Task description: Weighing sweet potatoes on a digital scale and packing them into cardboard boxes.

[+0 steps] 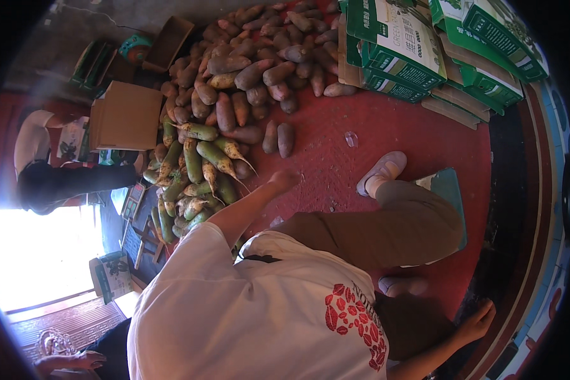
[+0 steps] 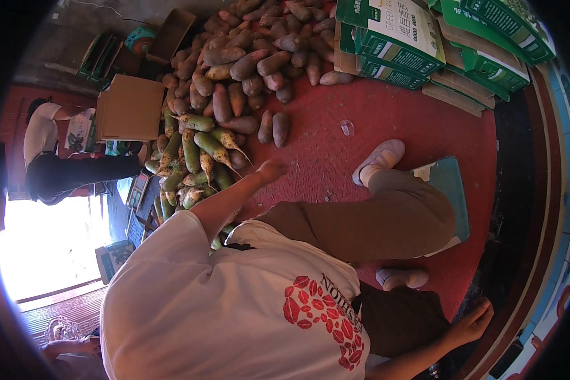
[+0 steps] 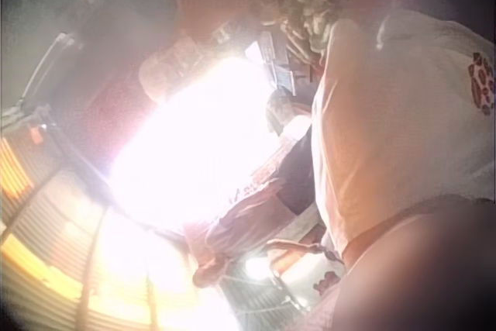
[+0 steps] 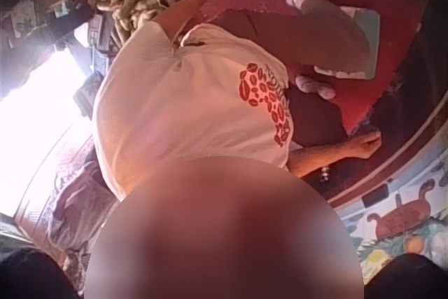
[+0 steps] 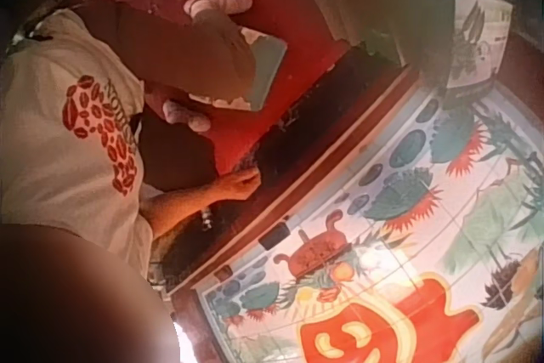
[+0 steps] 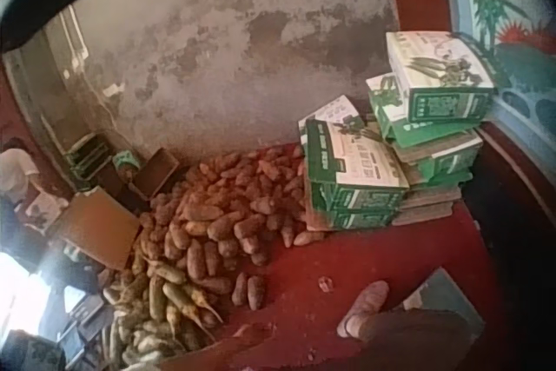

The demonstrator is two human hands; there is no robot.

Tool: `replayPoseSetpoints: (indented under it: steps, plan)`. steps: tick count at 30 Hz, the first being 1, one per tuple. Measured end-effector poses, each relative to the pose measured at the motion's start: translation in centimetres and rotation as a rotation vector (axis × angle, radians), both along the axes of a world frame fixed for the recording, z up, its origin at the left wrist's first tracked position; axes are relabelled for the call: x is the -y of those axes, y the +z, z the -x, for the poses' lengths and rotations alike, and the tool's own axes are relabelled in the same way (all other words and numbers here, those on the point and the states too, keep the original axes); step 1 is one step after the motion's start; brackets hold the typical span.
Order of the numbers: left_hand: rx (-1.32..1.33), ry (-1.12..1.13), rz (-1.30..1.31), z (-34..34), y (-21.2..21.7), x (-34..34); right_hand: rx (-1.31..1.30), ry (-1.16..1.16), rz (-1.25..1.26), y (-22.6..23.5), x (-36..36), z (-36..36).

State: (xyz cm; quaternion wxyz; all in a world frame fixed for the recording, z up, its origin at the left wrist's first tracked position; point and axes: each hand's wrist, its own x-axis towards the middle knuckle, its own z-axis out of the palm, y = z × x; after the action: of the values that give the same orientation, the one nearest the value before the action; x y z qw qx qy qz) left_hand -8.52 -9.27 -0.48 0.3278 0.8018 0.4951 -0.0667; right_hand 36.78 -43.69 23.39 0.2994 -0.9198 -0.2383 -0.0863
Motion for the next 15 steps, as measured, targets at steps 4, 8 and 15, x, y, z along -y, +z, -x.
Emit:
replayPoseSetpoints:
  steps: [4,8,15]
  plan:
    - [0.277,0.114,0.101,-8.0,1.7,-1.7,-0.018,-0.006,-0.028,-0.4,0.9,-0.3]
    - [0.494,0.141,0.105,-15.7,7.4,-0.9,0.007,-0.003,-0.028,0.1,0.6,0.0]
    - [0.852,0.056,0.111,-24.3,13.5,4.3,-0.003,0.005,-0.055,-0.1,1.4,0.0]
